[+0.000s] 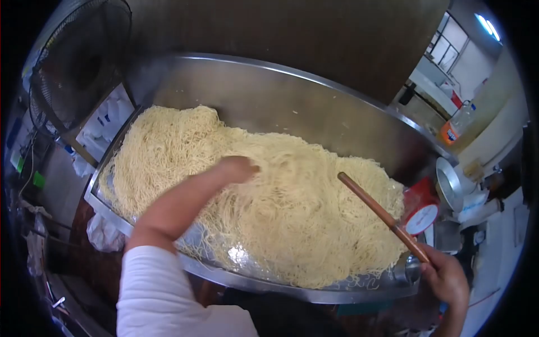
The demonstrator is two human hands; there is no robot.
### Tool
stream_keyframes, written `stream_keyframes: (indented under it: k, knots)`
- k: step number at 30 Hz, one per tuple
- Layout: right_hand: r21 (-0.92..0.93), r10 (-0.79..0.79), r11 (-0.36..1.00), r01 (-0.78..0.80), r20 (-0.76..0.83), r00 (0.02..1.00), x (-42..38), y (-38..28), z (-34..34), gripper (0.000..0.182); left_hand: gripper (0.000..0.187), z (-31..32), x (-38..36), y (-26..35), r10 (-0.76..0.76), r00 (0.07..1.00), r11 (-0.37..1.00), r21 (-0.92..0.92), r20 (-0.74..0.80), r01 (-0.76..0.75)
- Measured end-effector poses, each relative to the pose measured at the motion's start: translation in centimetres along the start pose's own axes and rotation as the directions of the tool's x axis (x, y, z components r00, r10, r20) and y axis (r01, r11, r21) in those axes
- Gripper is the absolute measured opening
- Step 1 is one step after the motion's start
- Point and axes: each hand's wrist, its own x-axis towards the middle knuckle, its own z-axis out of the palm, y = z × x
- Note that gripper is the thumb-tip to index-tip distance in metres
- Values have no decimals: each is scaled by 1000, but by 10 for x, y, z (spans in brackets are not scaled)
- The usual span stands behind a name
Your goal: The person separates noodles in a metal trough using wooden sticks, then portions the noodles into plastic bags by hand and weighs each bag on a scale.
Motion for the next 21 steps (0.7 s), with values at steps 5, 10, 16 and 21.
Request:
stream_keyframes:
  k: [5, 10, 16, 21]
  knots:
    - [-361, 160, 929, -77, 205, 966, 80, -1, 101, 31, 44, 47, 1, 25, 105, 989, 988, -119, 100, -93]
    - [-218, -190, 941, 257, 286, 939, 177, -75, 216, 30, 48, -37, -132, -88, -89, 970, 973, -187, 226, 132]
    - [-157, -184, 930, 334, 587, 788, 141, -49, 134, 35, 32, -165, -272, -108, -564, 822, 793, 225, -79, 566]
    - [-272, 7, 957, 104, 379, 925, 127, -23, 9, 31, 31, -179, -243, -76, -581, 814, 812, -62, 3, 580]
